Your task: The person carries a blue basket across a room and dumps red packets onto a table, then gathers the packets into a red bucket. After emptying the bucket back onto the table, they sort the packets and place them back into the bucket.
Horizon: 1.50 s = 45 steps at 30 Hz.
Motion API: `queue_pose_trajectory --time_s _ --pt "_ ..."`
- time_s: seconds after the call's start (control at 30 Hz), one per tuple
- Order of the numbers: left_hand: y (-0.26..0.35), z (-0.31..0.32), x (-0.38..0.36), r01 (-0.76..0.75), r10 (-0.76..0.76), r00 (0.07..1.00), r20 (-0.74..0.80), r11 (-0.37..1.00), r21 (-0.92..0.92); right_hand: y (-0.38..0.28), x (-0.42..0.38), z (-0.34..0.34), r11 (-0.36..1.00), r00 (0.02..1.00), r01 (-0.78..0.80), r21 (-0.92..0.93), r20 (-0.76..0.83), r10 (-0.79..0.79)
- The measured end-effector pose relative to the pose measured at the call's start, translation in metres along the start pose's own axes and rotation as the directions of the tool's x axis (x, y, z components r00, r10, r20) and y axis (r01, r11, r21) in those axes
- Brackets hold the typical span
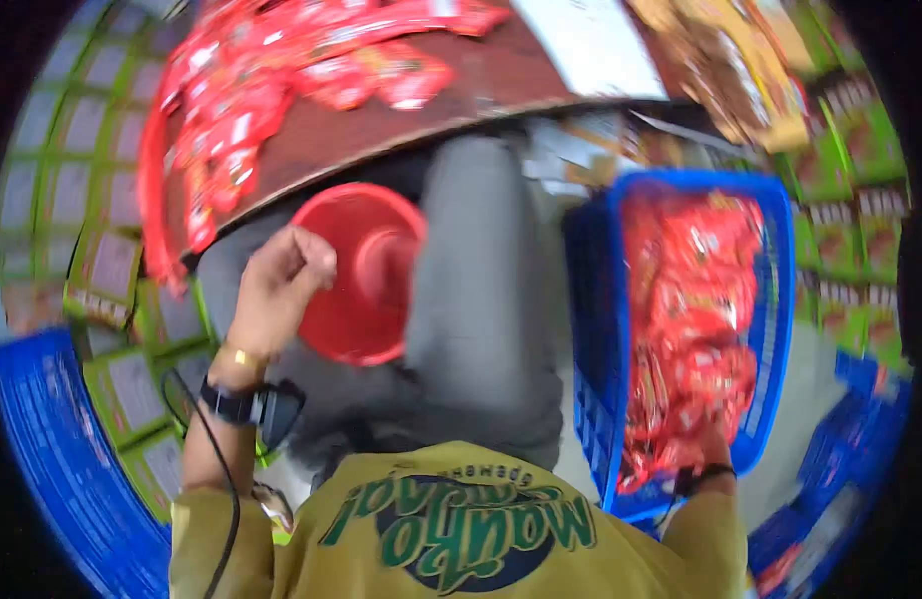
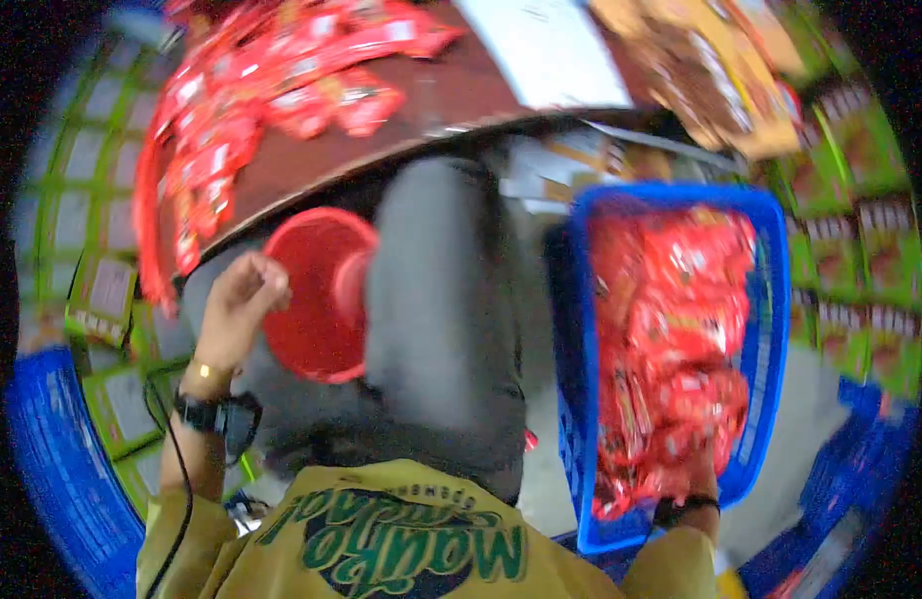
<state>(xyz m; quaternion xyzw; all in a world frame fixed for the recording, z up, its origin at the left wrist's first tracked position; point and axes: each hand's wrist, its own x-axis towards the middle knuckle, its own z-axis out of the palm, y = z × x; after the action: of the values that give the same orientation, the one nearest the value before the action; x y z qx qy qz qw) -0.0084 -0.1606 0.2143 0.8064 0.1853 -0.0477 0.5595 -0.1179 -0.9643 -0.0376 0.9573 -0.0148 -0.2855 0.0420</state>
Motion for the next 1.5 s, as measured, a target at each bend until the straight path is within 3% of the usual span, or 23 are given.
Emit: queue_pose_trajectory --time_s 0.07,0.13,0.2,0.23,0.27,0.33,0.37,0.43,0.47,0.53,0.67,0.83,1.0,1.07,1.13,1.17,1.2,1.23,1.27,1.33,1.37,1.43,1.5 --pt "-0.040 -0.057 -0.001 0.104 -0.099 0.985 -0.139 0.994 0.034 -0.036 0.019 -0.092 0.978 0.937 -0.208 0.009 0.290 0.197" --pt "-0.059 -0.094 0.003 0.204 -0.187 0.960 -0.206 0.977 0.061 -0.108 0.047 -0.195 0.984 0.925 -0.171 -0.039 0.337 0.174" --pt "-0.066 -0.116 0.011 0.458 -0.446 0.889 -0.109 0.875 0.155 -0.233 0.060 -0.297 0.960 0.997 -0.076 0.269 0.022 0.073" --pt "-0.077 -0.128 0.021 0.488 -0.492 0.870 -0.019 0.857 0.167 -0.320 0.048 -0.336 0.903 0.945 0.049 0.426 -0.313 0.096" --pt "-0.093 -0.138 0.037 0.510 -0.529 0.846 0.073 0.841 0.182 -0.368 0.045 -0.346 0.709 0.881 0.354 0.610 -0.472 -0.034" --pt "-0.153 -0.144 0.079 0.493 -0.488 0.830 0.270 0.868 0.056 -0.508 0.008 -0.364 0.408 0.788 0.607 0.682 -0.451 -0.419" --pt "-0.197 -0.135 0.108 0.357 -0.446 0.838 0.315 0.884 0.301 -0.575 -0.011 -0.367 0.516 0.892 0.433 0.740 -0.270 -0.362" --pt "-0.249 -0.114 0.146 0.089 -0.408 0.827 0.388 0.775 0.625 -0.635 0.019 -0.322 0.656 0.659 0.717 0.234 -0.532 -0.531" --pt "-0.266 -0.102 0.155 0.037 -0.424 0.815 0.395 0.718 0.695 -0.645 0.035 -0.308 0.664 0.661 0.714 0.224 -0.530 -0.532" --pt "-0.294 -0.077 0.163 -0.036 -0.443 0.799 0.406 0.639 0.768 -0.653 0.064 -0.293 0.711 0.775 0.632 0.309 -0.227 -0.589" --pt "-0.319 -0.046 0.153 -0.143 -0.437 0.770 0.465 0.593 0.793 -0.639 0.060 -0.311 0.743 0.799 0.593 0.310 -0.334 -0.499" --pt "-0.326 -0.010 0.099 -0.296 -0.385 0.729 0.566 0.569 0.767 -0.627 0.061 -0.299 0.641 0.769 0.637 0.427 -0.408 -0.492" --pt "-0.304 -0.054 0.106 -0.362 -0.323 0.690 0.647 0.620 0.696 -0.625 0.067 -0.289 0.681 0.715 0.665 0.305 -0.524 -0.464" --pt "-0.268 -0.091 0.095 -0.364 -0.276 0.683 0.676 0.674 0.643 -0.620 0.070 -0.290 0.773 0.800 0.577 0.264 -0.374 -0.469" --pt "-0.140 -0.139 0.066 0.036 -0.346 0.795 0.499 0.847 0.531 -0.611 0.066 -0.302 0.752 0.745 0.632 0.190 -0.415 -0.521" --pt "-0.108 -0.157 0.050 0.197 -0.290 0.844 0.451 0.950 0.243 -0.608 0.062 -0.305 0.711 0.607 0.697 0.092 -0.605 -0.516" --pt "-0.092 -0.173 0.038 0.298 -0.243 0.890 0.386 0.950 -0.090 -0.619 0.052 -0.323 0.693 0.586 0.716 0.086 -0.614 -0.529" --pt "-0.091 -0.191 0.031 0.134 -0.128 0.989 -0.076 0.988 0.077 -0.632 0.035 -0.343 0.618 0.563 0.761 0.195 -0.672 -0.481" --pt "-0.092 -0.211 0.025 0.060 0.094 0.872 -0.480 0.953 0.296 -0.641 0.022 -0.354 0.531 0.554 0.793 0.300 -0.717 -0.423" --pt "-0.119 -0.244 0.031 0.352 0.420 0.345 -0.839 0.771 0.531 -0.654 0.021 -0.351 0.376 0.568 0.823 0.425 -0.609 -0.553" --pt "-0.149 -0.257 0.034 0.457 0.356 0.349 -0.867 0.743 0.489 -0.667 0.017 -0.350 0.368 0.560 0.829 0.422 -0.619 -0.551" --pt "-0.166 -0.273 0.036 0.550 0.291 0.336 -0.896 0.711 0.437 -0.697 0.003 -0.351 0.072 0.271 0.930 0.359 -0.540 -0.797" --pt "-0.155 -0.283 0.033 0.593 0.062 0.473 -0.879 0.716 0.369 -0.709 -0.015 -0.354 0.080 0.304 0.886 0.457 -0.441 -0.845"
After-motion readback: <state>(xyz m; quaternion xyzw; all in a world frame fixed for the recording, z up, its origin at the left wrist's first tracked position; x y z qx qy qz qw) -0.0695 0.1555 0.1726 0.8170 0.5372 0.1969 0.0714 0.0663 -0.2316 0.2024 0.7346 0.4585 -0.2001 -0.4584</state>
